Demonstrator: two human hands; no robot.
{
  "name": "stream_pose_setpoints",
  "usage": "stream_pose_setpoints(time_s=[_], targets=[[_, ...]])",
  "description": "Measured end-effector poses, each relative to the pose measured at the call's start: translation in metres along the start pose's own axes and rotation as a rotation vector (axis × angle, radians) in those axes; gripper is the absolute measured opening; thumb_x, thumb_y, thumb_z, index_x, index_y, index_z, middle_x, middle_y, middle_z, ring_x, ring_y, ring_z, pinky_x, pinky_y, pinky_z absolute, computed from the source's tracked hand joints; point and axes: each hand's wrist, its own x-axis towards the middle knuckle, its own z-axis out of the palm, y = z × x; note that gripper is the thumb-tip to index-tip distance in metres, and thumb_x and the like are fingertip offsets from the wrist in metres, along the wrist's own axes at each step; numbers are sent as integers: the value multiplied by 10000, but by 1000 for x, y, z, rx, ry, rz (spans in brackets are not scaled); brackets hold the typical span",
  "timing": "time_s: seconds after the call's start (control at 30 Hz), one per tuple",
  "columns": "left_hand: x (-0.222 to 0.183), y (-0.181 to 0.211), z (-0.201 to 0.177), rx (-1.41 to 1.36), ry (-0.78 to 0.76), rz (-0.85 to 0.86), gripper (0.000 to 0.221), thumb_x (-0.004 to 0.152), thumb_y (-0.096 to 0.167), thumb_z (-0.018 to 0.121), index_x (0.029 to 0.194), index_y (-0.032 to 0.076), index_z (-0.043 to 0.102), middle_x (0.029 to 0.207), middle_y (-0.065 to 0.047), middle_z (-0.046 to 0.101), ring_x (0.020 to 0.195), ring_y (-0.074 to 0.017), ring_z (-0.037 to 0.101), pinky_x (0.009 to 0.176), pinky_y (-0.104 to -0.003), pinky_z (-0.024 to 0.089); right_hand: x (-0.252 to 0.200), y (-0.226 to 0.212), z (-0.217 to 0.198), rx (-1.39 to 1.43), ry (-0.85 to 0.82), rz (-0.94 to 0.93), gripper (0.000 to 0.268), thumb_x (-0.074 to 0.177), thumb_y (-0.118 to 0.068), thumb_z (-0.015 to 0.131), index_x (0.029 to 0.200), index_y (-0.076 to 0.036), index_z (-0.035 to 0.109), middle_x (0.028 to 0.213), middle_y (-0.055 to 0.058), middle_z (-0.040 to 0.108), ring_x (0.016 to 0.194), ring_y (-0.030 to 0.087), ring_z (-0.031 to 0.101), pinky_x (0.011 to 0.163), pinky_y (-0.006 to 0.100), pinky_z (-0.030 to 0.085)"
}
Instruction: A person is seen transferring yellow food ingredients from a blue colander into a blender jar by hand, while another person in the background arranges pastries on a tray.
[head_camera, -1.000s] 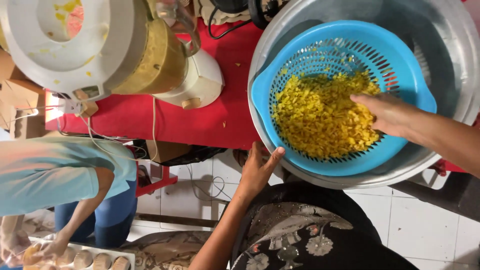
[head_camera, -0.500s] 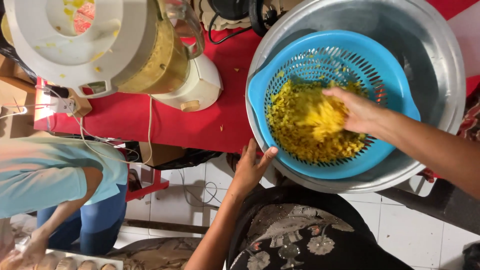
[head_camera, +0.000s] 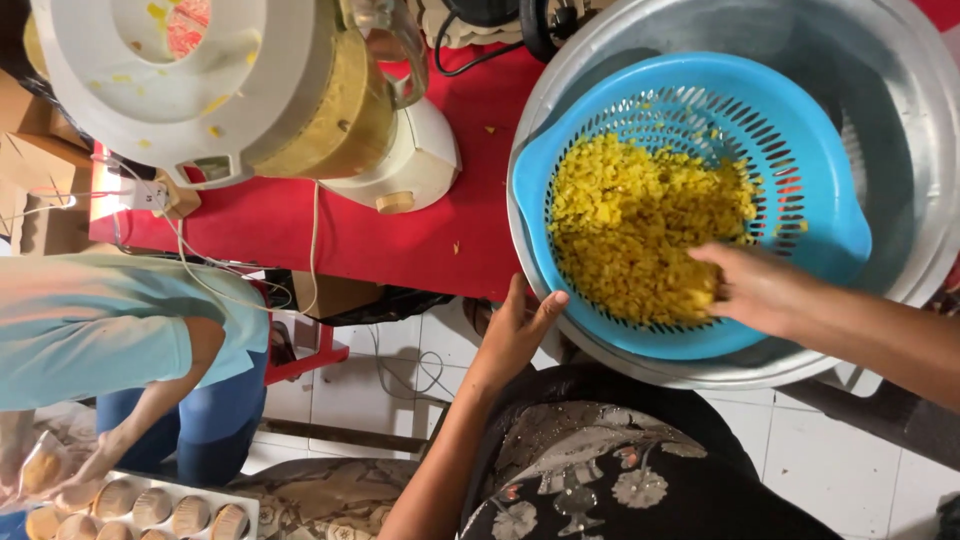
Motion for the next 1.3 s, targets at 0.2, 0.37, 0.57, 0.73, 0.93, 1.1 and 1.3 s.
stream_pose_setpoints(time_s=[0.2,0.37,0.57,0.73,0.93,1.1,1.3], targets=[[0,9,-8,72,-27,-39,812,927,703,578,1381,39,469,1216,-297,688,1205,-470,643,1013,-579,505,86,29,8,142,39,89,952,956,-428,683,1662,-93,140,1701,236,0,1577,399,67,1264,592,51],[11,1,-14,65,-6,-23,938,936,681,602,1497,-44,404,1238,-311,677,1227,-453,638,1025,-555,522,67,9,4,323,-130,-100,538,873,-301,729,1341,-71,599,1203,82,665,975,242,677,786,392,574],[4,19,-19,60,-3,-19,1043,924,713,582,1534,-96,335,1338,-336,621,1274,-451,609,1050,-541,509,-19,-62,1,-766,0,-686,458,1064,-296,538,1504,-173,572,1183,295,703,1049,453,704,849,556,571],[-12,45,-22,10,-14,-120,954,798,740,507,1432,49,330,1284,-71,328,1220,-237,339,1033,-410,321,-46,-83,2,-895,80,-934,344,1120,-295,445,1303,-156,702,916,81,767,388,103,350,375,247,305],[-19,51,-29,56,48,-33,1080,901,724,589,1557,-89,312,1452,-338,531,1347,-454,544,1115,-548,455,70,-38,-19,-940,-98,-976,282,1009,22,564,1230,-4,738,724,74,657,748,200,712,852,325,585],[-15,44,-26,33,44,-23,1143,873,763,585,1569,-94,294,1501,-337,484,1399,-462,485,1143,-532,422,34,-65,11,-1117,65,-1186,163,1058,-49,620,1154,-42,751,944,172,760,949,344,748,840,474,583],[-26,53,-26,43,81,-10,1052,923,715,556,1558,-89,318,1485,-359,486,1395,-491,470,1144,-575,402,64,-6,36,-1507,79,-1331,233,975,-103,630,1174,-104,751,1160,151,724,1188,370,667,931,451,581]])
